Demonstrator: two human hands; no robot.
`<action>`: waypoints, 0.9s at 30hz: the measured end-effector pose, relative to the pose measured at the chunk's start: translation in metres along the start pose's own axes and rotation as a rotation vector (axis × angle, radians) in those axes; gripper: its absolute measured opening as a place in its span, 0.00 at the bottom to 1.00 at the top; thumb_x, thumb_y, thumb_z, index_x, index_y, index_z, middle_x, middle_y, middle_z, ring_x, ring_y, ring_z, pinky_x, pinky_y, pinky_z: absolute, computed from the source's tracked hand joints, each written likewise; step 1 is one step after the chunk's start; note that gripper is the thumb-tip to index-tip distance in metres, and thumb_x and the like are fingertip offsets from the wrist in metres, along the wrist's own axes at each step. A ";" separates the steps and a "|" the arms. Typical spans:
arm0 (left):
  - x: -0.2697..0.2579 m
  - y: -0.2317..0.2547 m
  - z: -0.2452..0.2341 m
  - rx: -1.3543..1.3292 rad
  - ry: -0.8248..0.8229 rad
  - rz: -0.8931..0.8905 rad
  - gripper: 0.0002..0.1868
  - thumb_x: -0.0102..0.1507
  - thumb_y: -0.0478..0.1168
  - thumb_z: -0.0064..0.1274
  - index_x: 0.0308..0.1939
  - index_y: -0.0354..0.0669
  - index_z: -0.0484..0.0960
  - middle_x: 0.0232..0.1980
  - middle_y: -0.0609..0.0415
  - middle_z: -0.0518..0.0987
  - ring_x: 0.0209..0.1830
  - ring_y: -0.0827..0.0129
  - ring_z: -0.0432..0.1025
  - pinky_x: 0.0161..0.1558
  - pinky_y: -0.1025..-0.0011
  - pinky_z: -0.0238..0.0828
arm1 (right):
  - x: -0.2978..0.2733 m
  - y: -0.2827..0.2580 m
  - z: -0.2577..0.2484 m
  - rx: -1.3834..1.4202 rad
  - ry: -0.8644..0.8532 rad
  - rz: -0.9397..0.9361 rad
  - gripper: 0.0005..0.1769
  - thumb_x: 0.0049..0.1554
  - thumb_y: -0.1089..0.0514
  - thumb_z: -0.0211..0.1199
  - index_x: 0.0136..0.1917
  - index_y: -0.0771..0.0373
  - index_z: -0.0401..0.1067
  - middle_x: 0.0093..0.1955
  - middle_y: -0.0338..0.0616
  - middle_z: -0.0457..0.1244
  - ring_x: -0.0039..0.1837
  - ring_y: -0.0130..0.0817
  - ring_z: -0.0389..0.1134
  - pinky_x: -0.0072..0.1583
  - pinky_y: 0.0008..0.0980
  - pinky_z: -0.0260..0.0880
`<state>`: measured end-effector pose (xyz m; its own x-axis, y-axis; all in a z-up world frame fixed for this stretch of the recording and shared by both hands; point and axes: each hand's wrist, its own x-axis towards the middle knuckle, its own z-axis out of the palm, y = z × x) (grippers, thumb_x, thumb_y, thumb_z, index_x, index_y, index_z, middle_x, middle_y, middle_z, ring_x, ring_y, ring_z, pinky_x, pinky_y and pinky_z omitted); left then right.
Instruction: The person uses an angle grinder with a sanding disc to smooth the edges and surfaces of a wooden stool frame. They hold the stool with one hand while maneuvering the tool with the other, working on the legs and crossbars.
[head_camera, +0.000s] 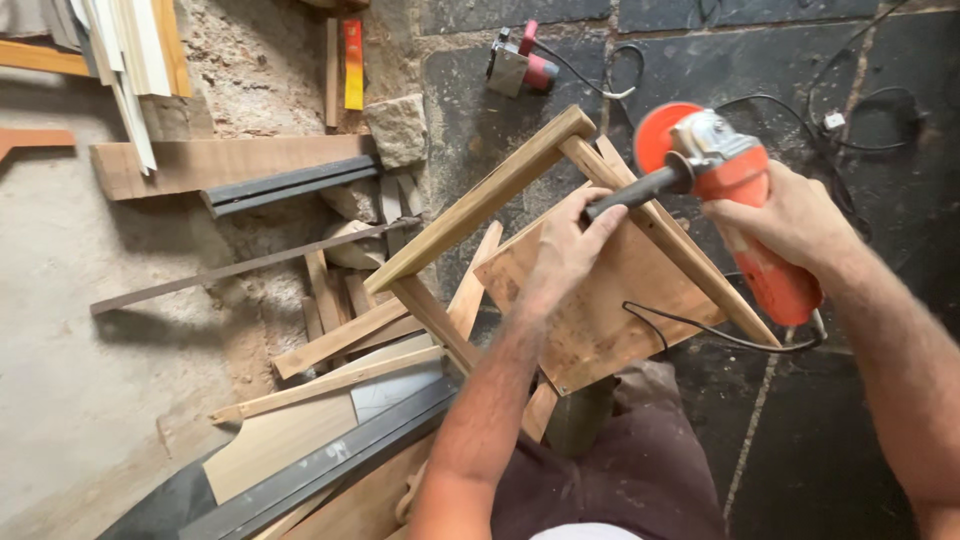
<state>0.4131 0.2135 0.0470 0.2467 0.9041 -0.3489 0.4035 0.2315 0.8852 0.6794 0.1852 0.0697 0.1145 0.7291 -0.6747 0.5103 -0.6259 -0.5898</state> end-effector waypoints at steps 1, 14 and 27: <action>-0.001 0.005 -0.002 0.021 0.033 -0.037 0.20 0.64 0.49 0.60 0.54 0.39 0.83 0.37 0.56 0.78 0.37 0.72 0.72 0.40 0.70 0.71 | 0.009 0.000 0.001 -0.015 -0.049 0.008 0.36 0.49 0.40 0.67 0.65 0.61 0.71 0.53 0.56 0.71 0.53 0.47 0.74 0.55 0.46 0.74; 0.048 0.050 -0.053 0.140 0.270 -0.017 0.21 0.64 0.53 0.60 0.49 0.37 0.84 0.30 0.58 0.79 0.30 0.77 0.70 0.34 0.72 0.71 | 0.089 -0.087 -0.021 -0.068 -0.352 -0.034 0.32 0.48 0.39 0.63 0.57 0.64 0.75 0.45 0.52 0.69 0.43 0.43 0.70 0.45 0.46 0.71; -0.021 0.043 -0.012 0.106 0.189 0.020 0.20 0.67 0.50 0.58 0.55 0.39 0.81 0.39 0.51 0.82 0.36 0.66 0.77 0.39 0.69 0.74 | 0.033 -0.033 -0.013 0.159 -0.336 -0.048 0.33 0.49 0.45 0.67 0.63 0.64 0.71 0.49 0.48 0.68 0.48 0.37 0.69 0.50 0.40 0.72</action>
<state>0.4142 0.2084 0.0959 0.0901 0.9617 -0.2589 0.4930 0.1828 0.8506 0.6773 0.2340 0.0725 -0.2065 0.6435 -0.7370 0.3667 -0.6475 -0.6680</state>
